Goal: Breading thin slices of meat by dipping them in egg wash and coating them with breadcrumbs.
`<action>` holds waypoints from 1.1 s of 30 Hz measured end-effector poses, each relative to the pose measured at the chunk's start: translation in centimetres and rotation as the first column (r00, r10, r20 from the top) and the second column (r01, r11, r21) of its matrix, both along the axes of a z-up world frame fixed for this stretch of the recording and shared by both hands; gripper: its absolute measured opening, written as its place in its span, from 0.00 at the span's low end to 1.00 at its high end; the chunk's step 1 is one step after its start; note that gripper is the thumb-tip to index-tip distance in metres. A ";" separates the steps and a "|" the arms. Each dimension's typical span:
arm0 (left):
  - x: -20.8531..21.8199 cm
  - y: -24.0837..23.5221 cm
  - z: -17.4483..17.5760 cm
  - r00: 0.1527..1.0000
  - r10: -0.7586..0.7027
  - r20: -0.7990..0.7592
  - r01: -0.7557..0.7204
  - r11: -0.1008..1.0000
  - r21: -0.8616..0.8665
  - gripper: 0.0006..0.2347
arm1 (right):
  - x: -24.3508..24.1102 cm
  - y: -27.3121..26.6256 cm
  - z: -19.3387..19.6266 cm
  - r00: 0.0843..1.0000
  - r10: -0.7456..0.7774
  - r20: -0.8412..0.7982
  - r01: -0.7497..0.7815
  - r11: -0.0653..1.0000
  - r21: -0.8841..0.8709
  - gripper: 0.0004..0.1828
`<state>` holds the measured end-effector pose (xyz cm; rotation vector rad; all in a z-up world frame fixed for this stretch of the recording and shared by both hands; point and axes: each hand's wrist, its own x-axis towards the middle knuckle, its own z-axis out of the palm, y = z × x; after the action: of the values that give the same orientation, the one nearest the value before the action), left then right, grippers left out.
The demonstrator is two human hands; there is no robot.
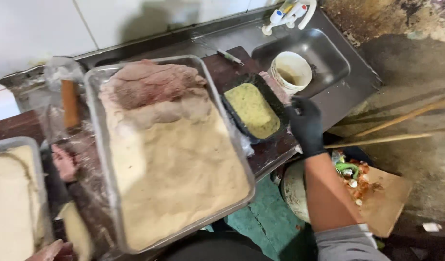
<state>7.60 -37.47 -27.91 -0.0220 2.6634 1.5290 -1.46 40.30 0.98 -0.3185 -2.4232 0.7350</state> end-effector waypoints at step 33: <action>6.3 17.2 6.6 0.985 -0.106 -0.136 0.039 0.907 -0.419 0.25 | -18.3 13.2 -6.2 0.827 0.387 0.409 -0.507 0.826 0.245 0.19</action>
<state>13.91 -20.27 -21.32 0.1803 3.0232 0.9516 -19.77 53.49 -5.26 0.3208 -2.9493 0.4484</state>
